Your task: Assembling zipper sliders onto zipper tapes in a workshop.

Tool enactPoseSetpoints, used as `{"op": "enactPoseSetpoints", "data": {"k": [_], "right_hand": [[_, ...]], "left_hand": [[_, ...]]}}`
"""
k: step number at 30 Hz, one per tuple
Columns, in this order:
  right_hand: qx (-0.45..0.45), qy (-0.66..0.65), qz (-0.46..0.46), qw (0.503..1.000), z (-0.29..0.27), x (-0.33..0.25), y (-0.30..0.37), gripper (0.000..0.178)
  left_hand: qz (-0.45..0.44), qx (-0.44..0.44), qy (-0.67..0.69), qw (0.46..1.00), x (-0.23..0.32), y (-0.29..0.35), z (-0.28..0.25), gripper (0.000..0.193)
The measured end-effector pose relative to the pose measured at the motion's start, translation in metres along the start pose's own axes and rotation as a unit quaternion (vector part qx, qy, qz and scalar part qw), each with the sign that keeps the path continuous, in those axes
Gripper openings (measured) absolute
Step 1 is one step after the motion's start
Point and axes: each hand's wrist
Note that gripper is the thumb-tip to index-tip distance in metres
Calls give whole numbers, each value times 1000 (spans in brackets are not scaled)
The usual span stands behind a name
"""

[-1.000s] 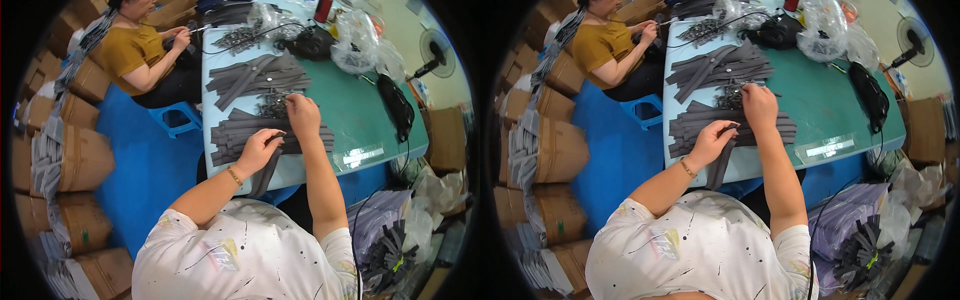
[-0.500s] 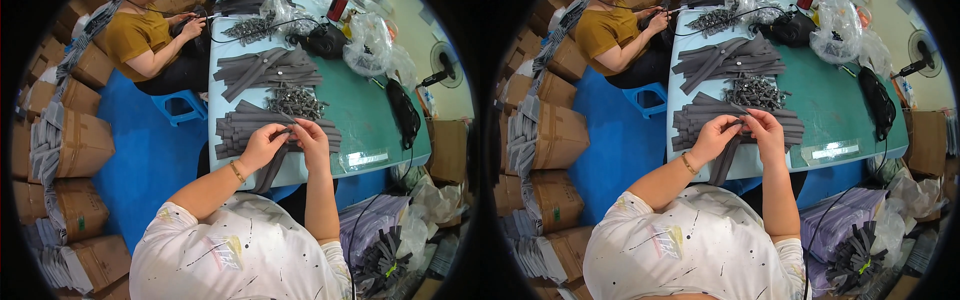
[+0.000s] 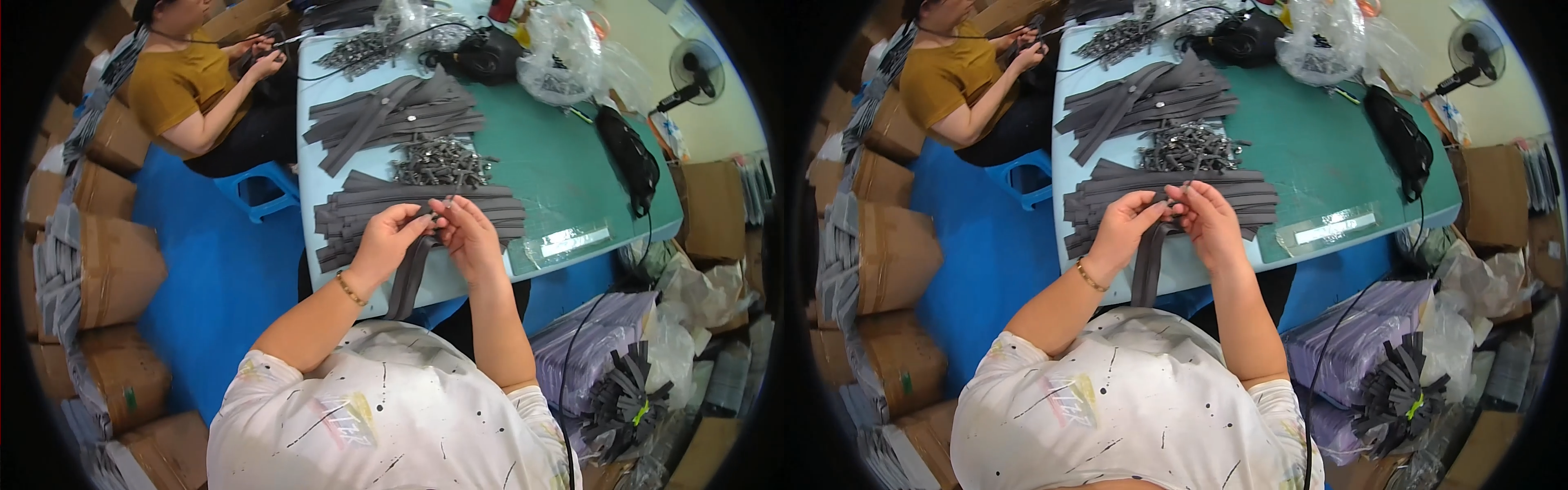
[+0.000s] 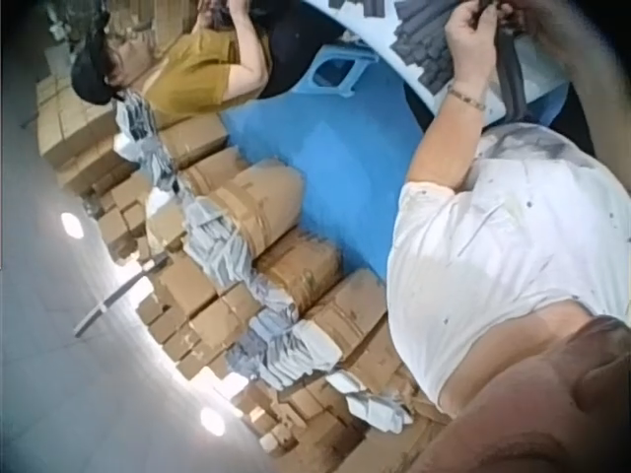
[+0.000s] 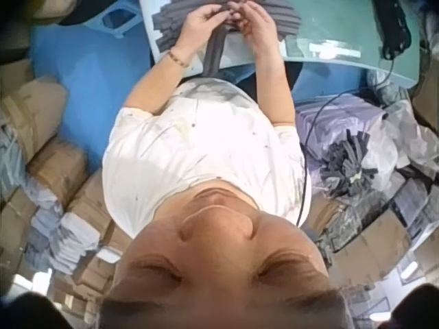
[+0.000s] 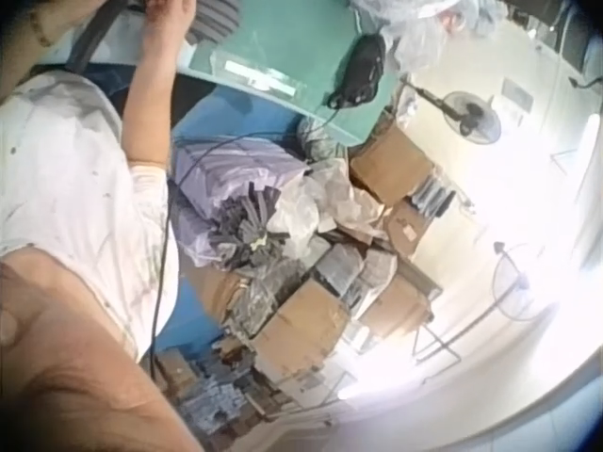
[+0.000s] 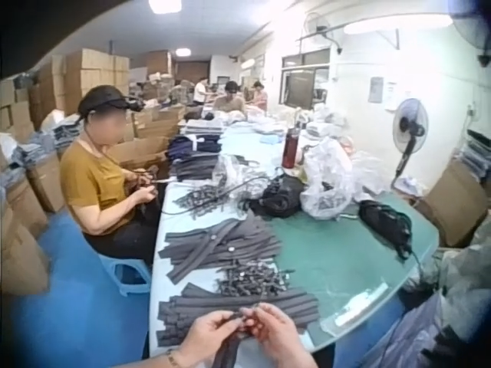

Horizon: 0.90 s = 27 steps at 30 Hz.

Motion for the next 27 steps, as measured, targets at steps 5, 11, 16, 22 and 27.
{"op": "enactPoseSetpoints", "data": {"k": [5,11,16,22,27], "right_hand": [[-41,-33,9,999,-7,7,0,15],[-28,9,-25,999,0,8,3,24],[18,152,-41,987,-3,-1,3,21],[35,231,-36,972,3,-9,8,20],[17,241,-22,970,1,-10,9,20]], "left_hand": [[-16,-17,36,999,1,-1,2,16],[-19,-13,29,999,3,-1,3,15],[-26,-15,9,1000,1,-2,1,15],[-35,-26,-11,999,2,0,2,16],[-45,-45,14,998,4,0,3,15]]}}
Point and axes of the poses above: each hand's wrist, its own y-axis away from the middle knuckle, its own z-axis out of the palm, x = y × z, and after that the axes turned 14 degrees about z, right-handed
